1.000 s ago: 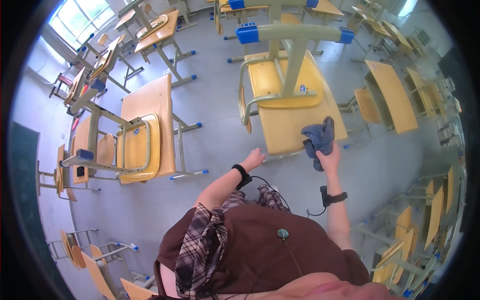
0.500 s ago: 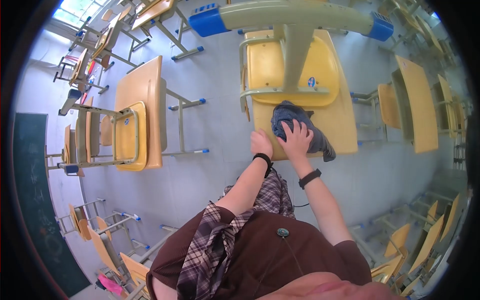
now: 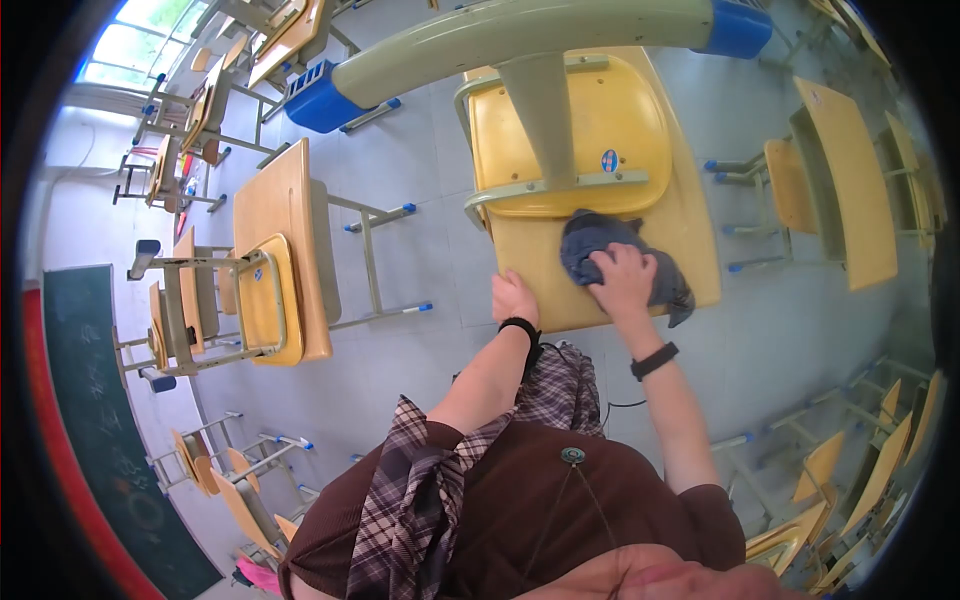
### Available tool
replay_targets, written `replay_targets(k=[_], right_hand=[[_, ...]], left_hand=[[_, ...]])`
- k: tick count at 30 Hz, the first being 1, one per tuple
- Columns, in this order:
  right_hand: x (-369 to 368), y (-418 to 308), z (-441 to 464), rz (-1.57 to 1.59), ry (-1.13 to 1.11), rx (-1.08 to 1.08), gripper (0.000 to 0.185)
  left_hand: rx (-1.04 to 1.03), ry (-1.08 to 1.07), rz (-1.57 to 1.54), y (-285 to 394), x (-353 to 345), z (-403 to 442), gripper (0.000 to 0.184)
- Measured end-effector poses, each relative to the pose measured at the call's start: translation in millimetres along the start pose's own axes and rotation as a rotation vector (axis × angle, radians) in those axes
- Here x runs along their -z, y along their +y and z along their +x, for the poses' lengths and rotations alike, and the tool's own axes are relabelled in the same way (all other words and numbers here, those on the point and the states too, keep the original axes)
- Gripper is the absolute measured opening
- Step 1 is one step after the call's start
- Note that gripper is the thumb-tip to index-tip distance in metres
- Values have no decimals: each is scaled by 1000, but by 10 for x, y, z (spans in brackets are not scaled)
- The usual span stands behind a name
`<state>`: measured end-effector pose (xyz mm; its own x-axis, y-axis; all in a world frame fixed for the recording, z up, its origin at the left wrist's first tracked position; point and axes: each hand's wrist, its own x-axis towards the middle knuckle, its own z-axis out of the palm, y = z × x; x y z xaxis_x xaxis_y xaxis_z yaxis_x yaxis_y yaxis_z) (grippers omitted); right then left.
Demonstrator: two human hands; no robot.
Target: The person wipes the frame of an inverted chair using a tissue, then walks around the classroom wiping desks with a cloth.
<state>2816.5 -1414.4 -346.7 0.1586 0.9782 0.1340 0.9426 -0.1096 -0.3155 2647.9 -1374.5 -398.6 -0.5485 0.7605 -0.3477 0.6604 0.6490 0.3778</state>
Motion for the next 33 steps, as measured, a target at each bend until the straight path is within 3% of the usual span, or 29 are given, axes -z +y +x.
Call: replay_targets(k=[7,12,21,33], right_hand=[[317,943,185,-240,103,-309,47],[323,1054,536,-368,64,-571,49],[311,1063,425,-318,116,-469,47],[0,668,-362,-170,402,-174,38]], left_hand=[[21,36,55,-1,-65,10,38],[23,43,92,15,-53,-1,38],[-27,-23,9,-64,-75,53,38],[16,-47,-3,23,47,-20,39]])
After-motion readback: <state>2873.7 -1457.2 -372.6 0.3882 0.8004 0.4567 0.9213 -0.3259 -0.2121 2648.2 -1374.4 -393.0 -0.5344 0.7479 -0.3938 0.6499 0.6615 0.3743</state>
